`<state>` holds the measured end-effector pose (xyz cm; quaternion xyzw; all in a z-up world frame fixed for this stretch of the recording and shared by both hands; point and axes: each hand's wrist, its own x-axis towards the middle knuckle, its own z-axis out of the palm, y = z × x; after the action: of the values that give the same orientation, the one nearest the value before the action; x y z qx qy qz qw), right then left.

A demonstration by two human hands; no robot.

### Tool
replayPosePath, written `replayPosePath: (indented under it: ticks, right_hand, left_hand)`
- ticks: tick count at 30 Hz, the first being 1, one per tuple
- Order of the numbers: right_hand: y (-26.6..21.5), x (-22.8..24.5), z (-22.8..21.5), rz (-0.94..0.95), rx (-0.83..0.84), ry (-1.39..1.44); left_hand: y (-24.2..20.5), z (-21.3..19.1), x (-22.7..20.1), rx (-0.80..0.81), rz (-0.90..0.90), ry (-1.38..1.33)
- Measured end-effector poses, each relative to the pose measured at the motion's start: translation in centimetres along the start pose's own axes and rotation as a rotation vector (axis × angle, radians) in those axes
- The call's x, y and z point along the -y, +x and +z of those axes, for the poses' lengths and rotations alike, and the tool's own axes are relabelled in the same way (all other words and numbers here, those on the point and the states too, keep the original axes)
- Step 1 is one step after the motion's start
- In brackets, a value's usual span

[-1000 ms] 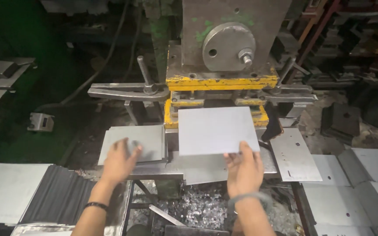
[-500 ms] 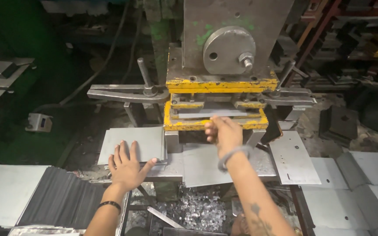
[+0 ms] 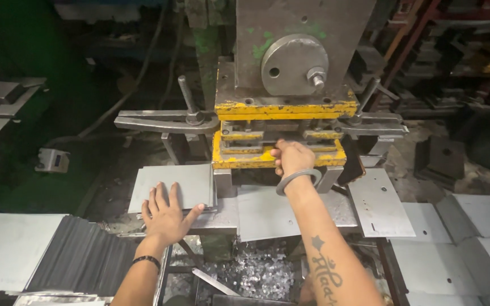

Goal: The person manually feeds metal sheets into a stamping press to create holes and then stacks the finished plates.

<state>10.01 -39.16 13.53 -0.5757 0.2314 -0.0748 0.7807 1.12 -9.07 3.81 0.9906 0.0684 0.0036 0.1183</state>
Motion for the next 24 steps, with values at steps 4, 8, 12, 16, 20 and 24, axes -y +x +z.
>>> replayPosePath:
  ticks: [4,8,12,16,20,24]
  right_hand:
    - [-0.5,-0.2,0.1,-0.059,-0.008,-0.013]
    - [-0.8,-1.1,0.5,-0.119,-0.010,0.002]
    - [-1.2,-0.9,0.9,-0.170,-0.045,0.029]
    - [-1.5,-0.9,0.8,-0.164,-0.075,0.024]
    - [-1.0,-0.9,0.8,-0.157,-0.069,0.045]
    - [-1.2,-0.8,0.7,-0.152,-0.067,0.034]
  left_hand:
    - [0.0,-0.1,-0.4,0.006,-0.002,-0.009]
    - [-0.2,0.2,-0.1,-0.006,-0.002,-0.015]
    - [0.0,-0.1,-0.1,-0.001,0.008,-0.010]
    - [-0.2,-0.1,-0.2,0.014,-0.006,-0.012]
    - [0.0,0.1,-0.1,0.005,-0.005,-0.018]
    - [-0.1,-0.1,-0.2,-0.003,-0.002,-0.011]
